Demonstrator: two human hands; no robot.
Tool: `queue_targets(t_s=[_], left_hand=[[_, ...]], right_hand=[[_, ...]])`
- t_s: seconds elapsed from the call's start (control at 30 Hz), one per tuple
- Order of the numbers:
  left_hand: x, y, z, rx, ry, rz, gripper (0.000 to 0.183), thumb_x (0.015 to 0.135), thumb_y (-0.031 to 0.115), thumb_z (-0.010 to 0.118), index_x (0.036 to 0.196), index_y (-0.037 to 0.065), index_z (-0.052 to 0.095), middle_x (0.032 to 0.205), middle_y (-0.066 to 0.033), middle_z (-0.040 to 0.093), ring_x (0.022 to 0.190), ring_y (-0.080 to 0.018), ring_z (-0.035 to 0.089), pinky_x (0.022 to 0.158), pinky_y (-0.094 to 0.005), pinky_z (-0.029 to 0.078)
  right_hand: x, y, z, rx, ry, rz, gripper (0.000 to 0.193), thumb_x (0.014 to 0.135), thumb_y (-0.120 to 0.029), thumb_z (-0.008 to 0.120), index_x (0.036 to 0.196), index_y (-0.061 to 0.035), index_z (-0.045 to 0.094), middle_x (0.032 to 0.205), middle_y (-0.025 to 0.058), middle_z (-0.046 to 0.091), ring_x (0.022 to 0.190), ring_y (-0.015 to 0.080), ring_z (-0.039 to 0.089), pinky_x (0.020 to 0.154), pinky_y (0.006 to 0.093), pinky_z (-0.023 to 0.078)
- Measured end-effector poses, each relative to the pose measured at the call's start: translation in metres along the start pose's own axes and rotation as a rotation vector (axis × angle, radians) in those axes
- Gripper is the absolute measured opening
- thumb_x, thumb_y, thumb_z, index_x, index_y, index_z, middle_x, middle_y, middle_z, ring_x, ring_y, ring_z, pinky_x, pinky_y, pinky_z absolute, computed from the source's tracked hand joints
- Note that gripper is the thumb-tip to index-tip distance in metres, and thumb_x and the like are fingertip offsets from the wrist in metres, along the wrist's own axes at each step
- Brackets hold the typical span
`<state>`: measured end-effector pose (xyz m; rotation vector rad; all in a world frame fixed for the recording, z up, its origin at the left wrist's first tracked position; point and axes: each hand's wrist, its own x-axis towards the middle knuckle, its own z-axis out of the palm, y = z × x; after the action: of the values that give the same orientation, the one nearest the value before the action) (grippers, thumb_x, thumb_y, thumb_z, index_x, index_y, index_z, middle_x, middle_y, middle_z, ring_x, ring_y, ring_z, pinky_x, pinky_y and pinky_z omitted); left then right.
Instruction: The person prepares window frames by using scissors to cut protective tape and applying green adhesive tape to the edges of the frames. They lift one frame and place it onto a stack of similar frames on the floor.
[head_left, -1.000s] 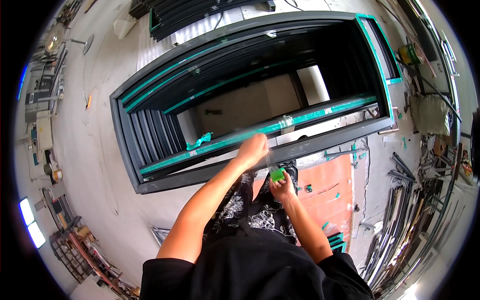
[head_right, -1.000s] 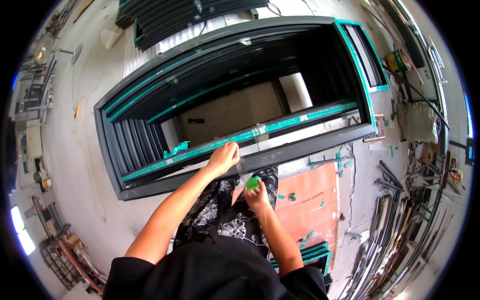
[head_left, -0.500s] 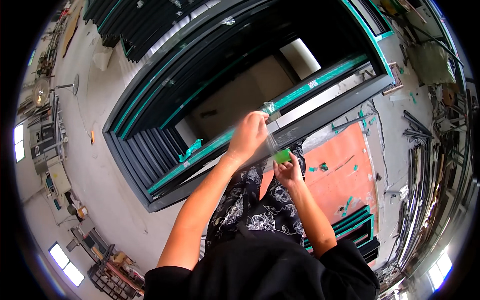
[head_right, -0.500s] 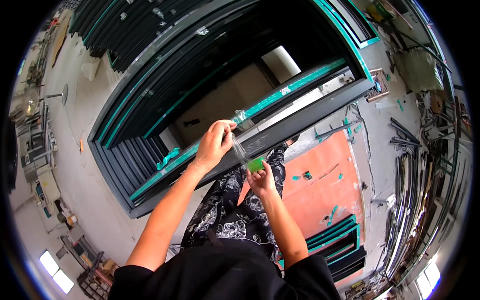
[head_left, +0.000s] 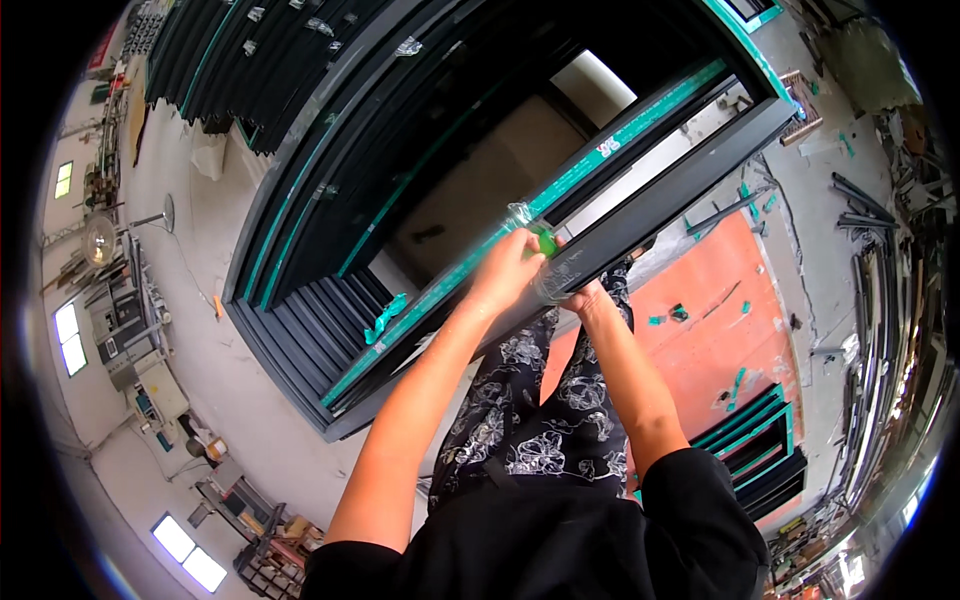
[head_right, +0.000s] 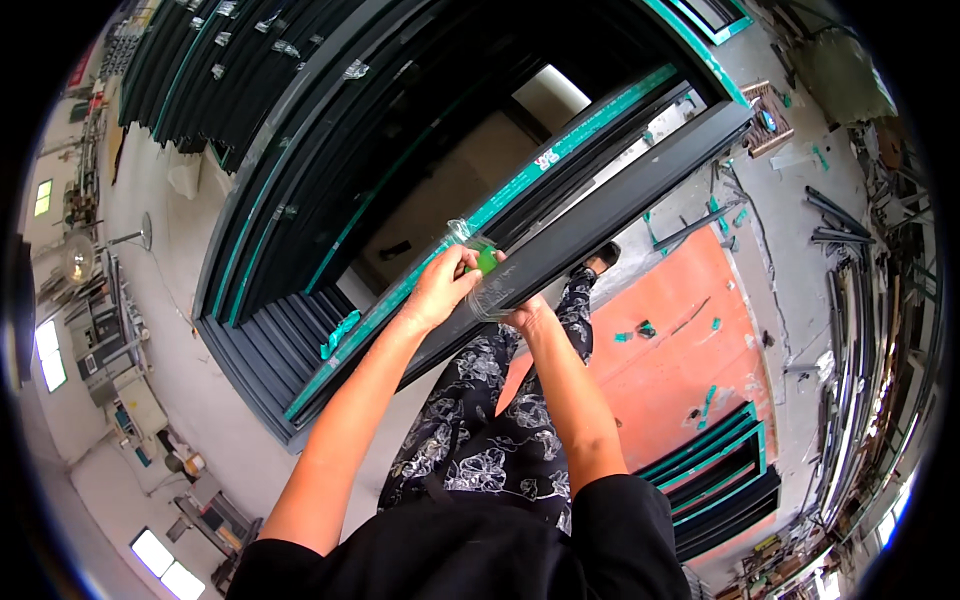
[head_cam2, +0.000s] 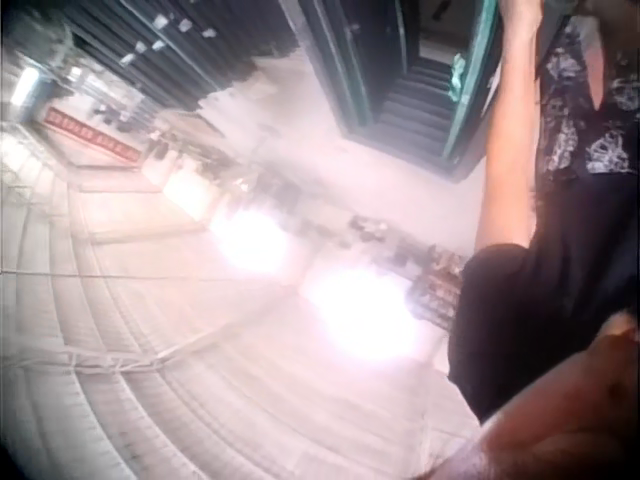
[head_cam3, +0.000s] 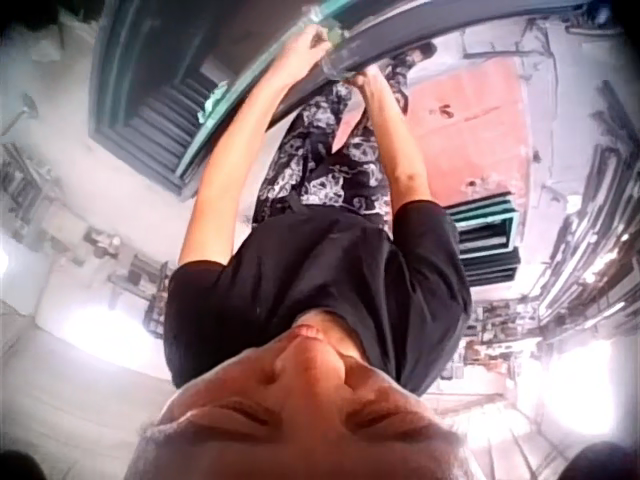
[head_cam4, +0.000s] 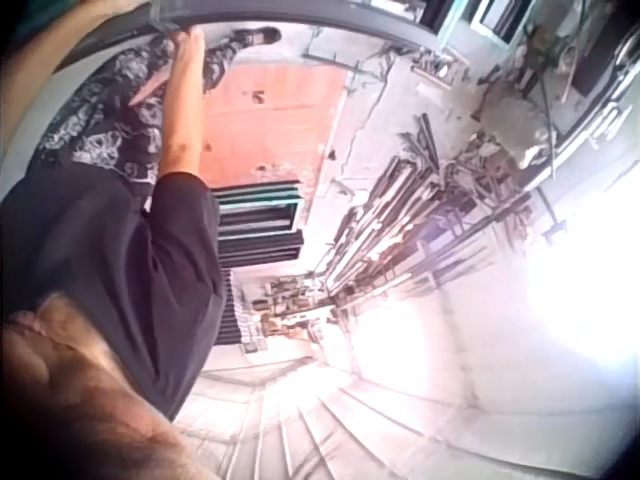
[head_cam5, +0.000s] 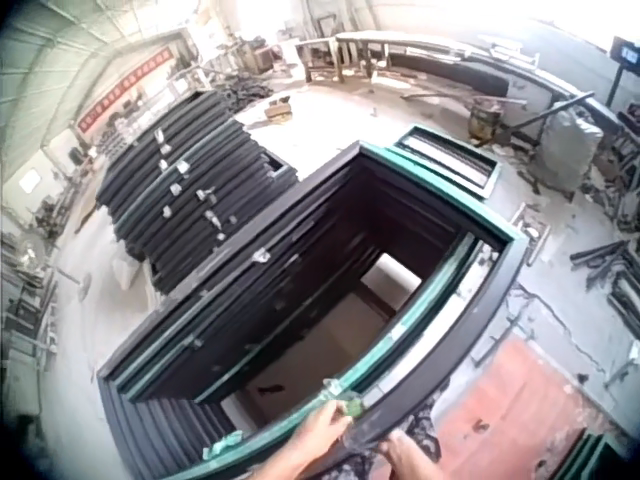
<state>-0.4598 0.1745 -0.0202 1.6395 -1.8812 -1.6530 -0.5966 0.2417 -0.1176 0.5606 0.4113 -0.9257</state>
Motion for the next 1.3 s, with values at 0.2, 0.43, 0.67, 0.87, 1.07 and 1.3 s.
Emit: queue_targets(t_s=[0.2, 0.43, 0.67, 0.87, 1.07, 1.3], left_hand=[[-0.004, 0.024, -0.005, 0.25, 0.089, 0.112, 0.037, 0.082, 0.012, 0.066, 0.114, 0.0, 0.052, 0.109, -0.0187, 0.059, 0.104, -0.0318, 0.058, 0.089, -0.0358, 0.045], [-0.01, 0.005, 0.004, 0.129, 0.061, 0.003, 0.043, 0.091, 0.022, 0.058, 0.125, -0.003, 0.049, 0.122, -0.0201, 0.054, 0.115, -0.0294, 0.053, 0.097, -0.0347, 0.04], [-0.013, -0.003, 0.011, 0.12, 0.122, 0.053, 0.044, 0.089, 0.022, 0.058, 0.121, -0.006, 0.049, 0.114, -0.0225, 0.057, 0.108, -0.0362, 0.054, 0.093, -0.0388, 0.042], [-0.018, -0.011, 0.018, 0.037, 0.05, -0.058, 0.05, 0.093, 0.026, 0.057, 0.131, -0.003, 0.043, 0.13, -0.0191, 0.045, 0.122, -0.0274, 0.045, 0.102, -0.0332, 0.035], [-0.004, 0.002, 0.01, -0.34, -0.051, -0.335, 0.054, 0.081, 0.032, 0.073, 0.12, 0.001, 0.052, 0.116, -0.0117, 0.056, 0.108, -0.0175, 0.052, 0.092, -0.03, 0.042], [-0.009, -0.013, 0.015, -0.201, 0.103, -0.296, 0.044, 0.08, 0.029, 0.074, 0.108, -0.001, 0.06, 0.097, -0.0072, 0.064, 0.088, -0.0133, 0.059, 0.078, -0.0273, 0.047]], right_hand=[[-0.001, 0.005, 0.005, 0.049, -0.054, 0.069, 0.038, 0.085, -0.042, 0.064, 0.101, -0.0072, 0.063, 0.089, 0.0071, 0.068, 0.074, 0.0181, 0.067, 0.073, 0.0335, 0.056], [-0.005, 0.012, 0.011, -0.013, 0.109, -0.031, 0.043, 0.083, -0.046, 0.065, 0.102, -0.0076, 0.063, 0.09, 0.0073, 0.068, 0.077, 0.0176, 0.066, 0.073, 0.0353, 0.056], [-0.007, 0.011, 0.004, -0.106, 0.118, -0.003, 0.048, 0.081, -0.05, 0.066, 0.103, -0.0075, 0.063, 0.092, 0.0075, 0.068, 0.078, 0.0186, 0.066, 0.073, 0.0363, 0.055], [-0.016, 0.014, 0.006, -0.088, 0.162, -0.02, 0.046, 0.08, -0.048, 0.067, 0.102, -0.0076, 0.063, 0.09, 0.0073, 0.067, 0.077, 0.0184, 0.066, 0.07, 0.036, 0.056], [-0.012, 0.008, 0.008, -0.092, 0.142, -0.017, 0.041, 0.083, -0.044, 0.065, 0.101, -0.0072, 0.062, 0.09, 0.0071, 0.067, 0.078, 0.0185, 0.065, 0.069, 0.0352, 0.056], [-0.057, 0.038, 0.03, -0.359, 0.738, -0.352, 0.02, 0.089, -0.026, 0.058, 0.094, -0.0067, 0.06, 0.088, 0.0038, 0.063, 0.076, 0.017, 0.062, 0.072, 0.0289, 0.052]])
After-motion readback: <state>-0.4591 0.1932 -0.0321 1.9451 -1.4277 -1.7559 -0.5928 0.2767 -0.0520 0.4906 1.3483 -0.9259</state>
